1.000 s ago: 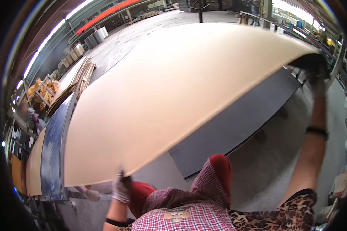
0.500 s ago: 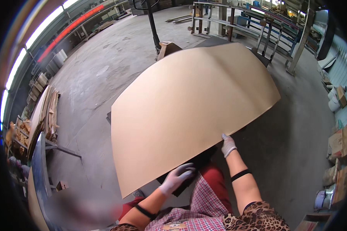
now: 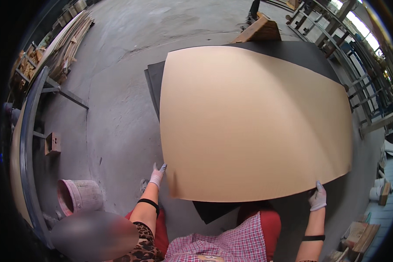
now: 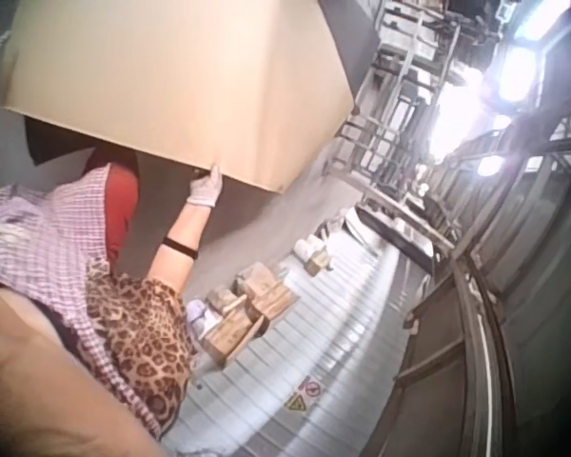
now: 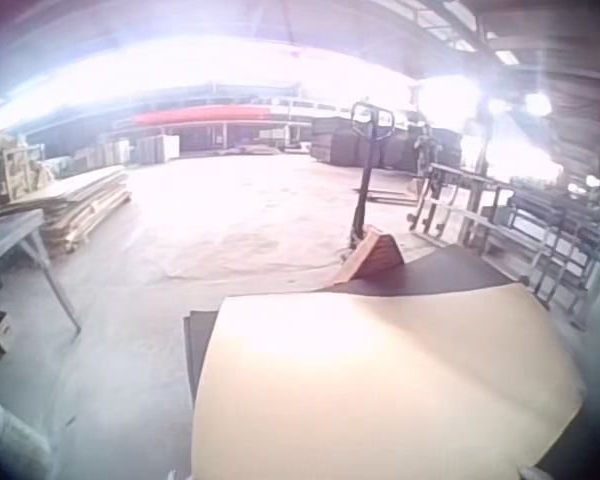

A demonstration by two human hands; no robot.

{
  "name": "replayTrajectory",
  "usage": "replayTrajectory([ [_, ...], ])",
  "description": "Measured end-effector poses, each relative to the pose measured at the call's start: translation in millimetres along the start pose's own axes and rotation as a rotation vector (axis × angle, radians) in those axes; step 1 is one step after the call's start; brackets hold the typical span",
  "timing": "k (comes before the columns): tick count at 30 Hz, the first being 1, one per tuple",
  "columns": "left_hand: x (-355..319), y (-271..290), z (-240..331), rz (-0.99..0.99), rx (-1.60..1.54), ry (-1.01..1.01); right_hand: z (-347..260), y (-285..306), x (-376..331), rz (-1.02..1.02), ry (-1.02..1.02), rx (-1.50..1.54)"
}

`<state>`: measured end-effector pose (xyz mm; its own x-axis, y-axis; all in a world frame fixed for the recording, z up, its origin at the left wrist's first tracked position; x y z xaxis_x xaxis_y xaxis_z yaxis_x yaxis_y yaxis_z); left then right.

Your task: The recorder is picking up large, flexible board materials and stacking them on a pallet using a lift.

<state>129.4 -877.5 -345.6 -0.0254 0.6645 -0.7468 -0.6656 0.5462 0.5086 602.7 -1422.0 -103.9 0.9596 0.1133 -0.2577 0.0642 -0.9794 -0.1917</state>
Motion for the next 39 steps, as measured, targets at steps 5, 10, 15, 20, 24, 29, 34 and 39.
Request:
replayTrajectory([
  [5, 10.5, -0.2, 8.9, -0.227, -0.181, -0.004, 32.8, 9.2, -6.3, 0.042, 0.034, 0.037],
  [10, -60.4, 78.0, 45.2, -0.333, -0.543, -0.180, 154.8, 51.2, 15.8, 0.269, -0.177, 0.089],
  [15, -126.2, 98.3, -5.4, -0.195, -0.492, -0.184, 227.1, 49.2, 74.4, 0.293, 0.025, 0.136],
  [20, -114.3, 17.8, -59.1, -0.181, -0.430, -0.211, 156.4, 43.9, 144.5, 0.271, 0.222, -0.097],
  [24, -140.2, -50.9, -76.3, -0.232, -0.527, -0.079, 84.1, 25.1, 198.2, 0.178, 0.311, -0.107],
  [29, -124.5, -85.2, -64.5, -0.149, -0.428, -0.138, 159.6, 41.5, 187.2, 0.246, 0.134, -0.130],
  [34, -86.4, -110.3, -93.0, -0.246, -0.268, -0.134, 237.6, 57.7, 158.3, 0.281, 0.179, -0.012],
  [39, -84.6, -104.3, -88.0, -0.266, -0.312, -0.037, 223.1, 16.0, 154.6, 0.231, 0.150, -0.246],
])
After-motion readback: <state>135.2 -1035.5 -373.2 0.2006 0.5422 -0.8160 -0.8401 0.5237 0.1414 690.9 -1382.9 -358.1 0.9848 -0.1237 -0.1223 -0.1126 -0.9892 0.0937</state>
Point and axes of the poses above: each hand's wrist, its own x-axis towards the middle knuckle, its own y-axis out of the back of the hand, z = x × y, the point moved 7 cm from there along x, towards the middle knuckle, and after that the axes turned 14 degrees about y, right-handed, at the moved point
